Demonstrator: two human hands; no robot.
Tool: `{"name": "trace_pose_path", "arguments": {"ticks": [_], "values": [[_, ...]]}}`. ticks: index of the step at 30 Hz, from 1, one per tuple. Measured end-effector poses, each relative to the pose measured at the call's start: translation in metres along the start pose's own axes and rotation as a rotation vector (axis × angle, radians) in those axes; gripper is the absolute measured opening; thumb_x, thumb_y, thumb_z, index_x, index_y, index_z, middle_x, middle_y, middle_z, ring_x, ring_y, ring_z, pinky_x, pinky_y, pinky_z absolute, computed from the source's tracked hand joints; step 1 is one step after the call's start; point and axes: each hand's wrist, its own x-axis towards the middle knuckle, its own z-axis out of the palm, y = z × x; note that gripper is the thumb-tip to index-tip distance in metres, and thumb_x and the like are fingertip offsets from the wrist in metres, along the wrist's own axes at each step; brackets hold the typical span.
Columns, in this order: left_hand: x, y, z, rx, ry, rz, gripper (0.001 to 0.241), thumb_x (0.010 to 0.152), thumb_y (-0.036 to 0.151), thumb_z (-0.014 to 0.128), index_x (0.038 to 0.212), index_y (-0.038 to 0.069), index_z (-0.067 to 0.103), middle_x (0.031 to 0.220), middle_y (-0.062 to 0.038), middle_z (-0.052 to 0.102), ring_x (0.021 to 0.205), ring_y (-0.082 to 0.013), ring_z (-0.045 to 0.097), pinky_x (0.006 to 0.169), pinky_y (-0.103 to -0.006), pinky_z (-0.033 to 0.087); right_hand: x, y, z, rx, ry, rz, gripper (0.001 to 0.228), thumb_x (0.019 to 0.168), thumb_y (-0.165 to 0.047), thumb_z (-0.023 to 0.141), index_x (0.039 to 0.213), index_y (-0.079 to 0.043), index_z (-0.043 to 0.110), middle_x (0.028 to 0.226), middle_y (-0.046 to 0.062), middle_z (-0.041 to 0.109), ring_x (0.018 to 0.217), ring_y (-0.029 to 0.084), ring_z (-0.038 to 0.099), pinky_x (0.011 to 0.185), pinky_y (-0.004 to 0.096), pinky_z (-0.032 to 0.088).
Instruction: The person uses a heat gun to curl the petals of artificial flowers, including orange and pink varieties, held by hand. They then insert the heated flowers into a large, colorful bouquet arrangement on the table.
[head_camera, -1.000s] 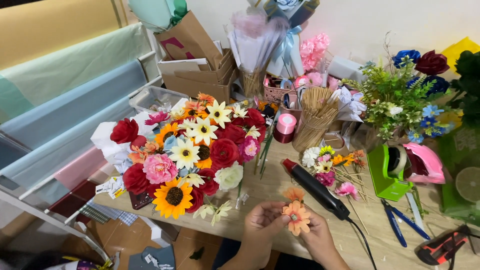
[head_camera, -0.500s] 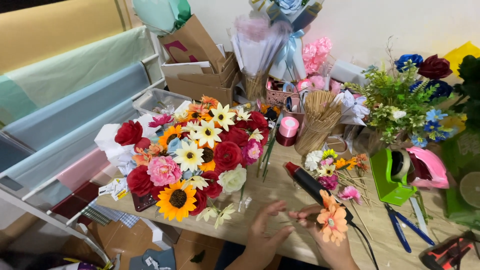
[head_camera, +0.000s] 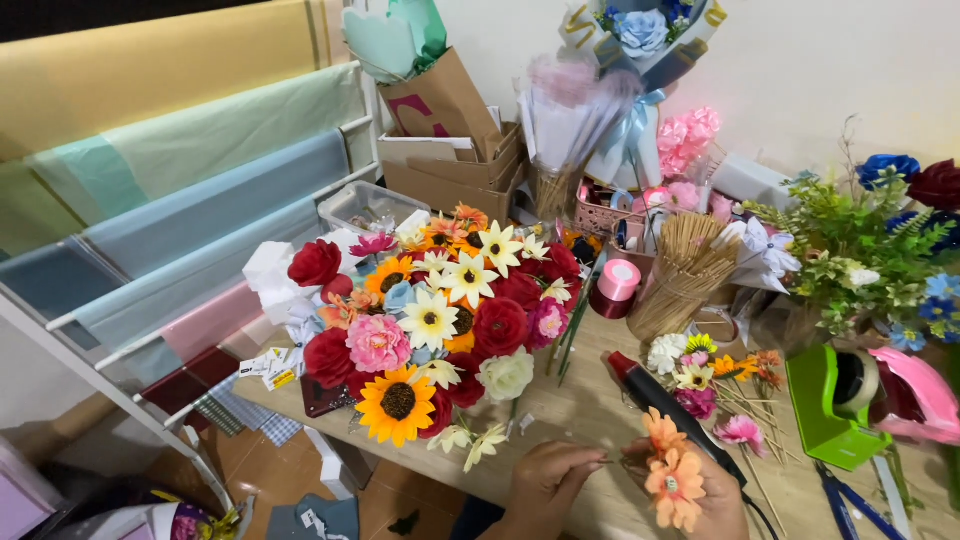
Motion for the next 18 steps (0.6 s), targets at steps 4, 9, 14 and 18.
{"name": "trace_pose_path", "arguments": {"ticks": [4, 9, 14, 18], "values": [[0.003, -0.003, -0.006, -0.064, -0.032, 0.022, 0.013, 0.099, 0.008, 0.07, 0.11, 0.007, 0.078, 0.097, -0.01, 0.079, 0.086, -0.0229, 0.075, 0.076, -0.037, 0.056, 0.067, -0.011, -0.087, 0.106, -0.4, 0.424, 0.064, 0.082, -0.046, 0.075, 0.117, 0.003, 0.053, 0.116, 0.014, 0.06, 0.12, 0.029, 0.061, 0.09, 0.03, 0.056], [0.007, 0.005, -0.026, 0.05, -0.012, 0.019, 0.029, 0.097, 0.022, 0.075, 0.122, 0.006, 0.073, 0.116, -0.013, 0.076, 0.107, -0.0254, 0.073, 0.094, -0.0394, 0.056, 0.036, -0.032, -0.028, 0.115, -0.109, 0.28, 0.039, 0.091, -0.015, 0.052, 0.124, 0.005, 0.054, 0.114, 0.026, 0.057, 0.096, 0.031, 0.064, 0.079, 0.038, 0.06], [0.008, 0.005, -0.059, 0.164, 0.01, 0.095, 0.026, 0.102, 0.02, 0.067, 0.12, 0.002, 0.07, 0.124, -0.015, 0.072, 0.114, -0.0276, 0.071, 0.099, -0.0398, 0.055, -0.024, -0.067, 0.086, -0.153, -0.353, -0.674, 0.07, 0.116, -0.05, 0.035, 0.133, 0.014, 0.056, 0.105, 0.041, 0.069, 0.093, 0.053, 0.07, 0.073, 0.054, 0.055], [0.012, 0.0, -0.09, 0.218, -0.174, 0.086, 0.027, 0.107, 0.025, 0.05, 0.119, 0.01, 0.069, 0.119, -0.004, 0.07, 0.108, -0.0229, 0.063, 0.095, -0.0382, 0.045, -0.035, -0.11, 0.169, -0.55, -0.624, -1.044, 0.044, 0.1, -0.033, 0.066, 0.137, -0.01, 0.067, 0.111, 0.009, 0.075, 0.09, 0.027, 0.08, 0.061, 0.034, 0.072]]}}
